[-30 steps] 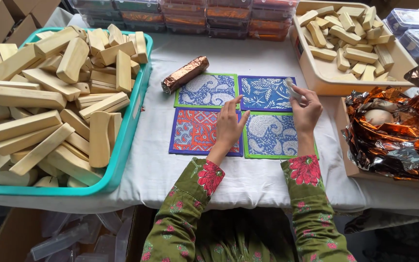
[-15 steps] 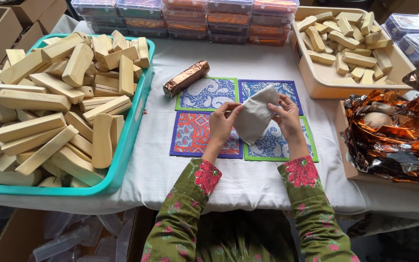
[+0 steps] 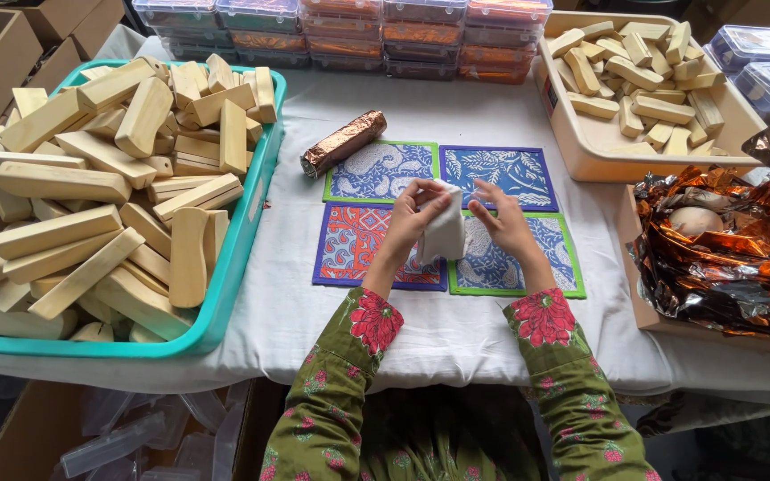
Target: The person wipes a wooden block with a white cloth, then wraps it in a sheet of copper-colored foil. They repeat this process with a second wooden block, wiping it before wrapping it in foil.
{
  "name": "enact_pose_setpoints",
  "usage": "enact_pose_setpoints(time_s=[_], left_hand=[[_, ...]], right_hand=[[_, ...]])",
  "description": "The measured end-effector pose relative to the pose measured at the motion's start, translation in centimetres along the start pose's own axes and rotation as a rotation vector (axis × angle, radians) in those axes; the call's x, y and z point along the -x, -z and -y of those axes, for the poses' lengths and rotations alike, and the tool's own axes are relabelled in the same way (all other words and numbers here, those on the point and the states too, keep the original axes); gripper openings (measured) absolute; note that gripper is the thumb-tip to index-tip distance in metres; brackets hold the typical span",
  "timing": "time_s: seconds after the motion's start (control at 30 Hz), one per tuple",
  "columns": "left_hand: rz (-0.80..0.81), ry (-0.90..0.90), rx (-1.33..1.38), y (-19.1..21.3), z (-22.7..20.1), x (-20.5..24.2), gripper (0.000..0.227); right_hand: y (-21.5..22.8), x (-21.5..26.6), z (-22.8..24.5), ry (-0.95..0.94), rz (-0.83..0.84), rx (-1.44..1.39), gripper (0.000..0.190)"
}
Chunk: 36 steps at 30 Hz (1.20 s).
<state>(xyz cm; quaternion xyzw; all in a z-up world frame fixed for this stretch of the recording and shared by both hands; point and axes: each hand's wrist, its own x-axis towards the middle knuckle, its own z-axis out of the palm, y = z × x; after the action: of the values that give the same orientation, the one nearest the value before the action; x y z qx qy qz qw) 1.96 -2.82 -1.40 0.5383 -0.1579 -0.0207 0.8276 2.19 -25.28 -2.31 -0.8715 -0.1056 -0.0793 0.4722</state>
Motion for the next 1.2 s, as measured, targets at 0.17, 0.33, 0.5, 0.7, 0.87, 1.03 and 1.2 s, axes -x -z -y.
enact_pose_setpoints(time_s=[0.17,0.33,0.5,0.7,0.87,1.03,1.2], left_hand=[[0.224,0.106,0.132,0.3,-0.8,0.4,0.033],[0.261,0.138,0.237,0.6,-2.5,0.6,0.042],[0.287,0.155,0.283,0.7,-2.6,0.7,0.042],[0.294,0.14,0.291,1.4,-2.6,0.2,0.059],[0.25,0.02,0.081,0.5,-5.7,1.0,0.101],[-0.175,-0.003,-0.584,1.6,0.0,0.0,0.114],[-0.341,-0.472,-1.241,0.9,0.8,0.6,0.083]], right_hand=[[0.3,0.8,2.0,0.022,0.223,-0.596,0.073],[2.2,1.2,2.4,0.027,0.273,-0.921,0.067],[2.2,2.1,7.9,-0.059,0.228,-0.93,0.081],[1.9,0.9,-0.1,-0.083,0.299,-0.916,0.064],[2.2,0.4,-0.3,-0.106,0.07,-0.912,0.053],[0.4,0.3,0.5,-0.224,-0.094,-0.493,0.063],[0.7,1.3,3.9,-0.274,-0.16,0.171,0.091]])
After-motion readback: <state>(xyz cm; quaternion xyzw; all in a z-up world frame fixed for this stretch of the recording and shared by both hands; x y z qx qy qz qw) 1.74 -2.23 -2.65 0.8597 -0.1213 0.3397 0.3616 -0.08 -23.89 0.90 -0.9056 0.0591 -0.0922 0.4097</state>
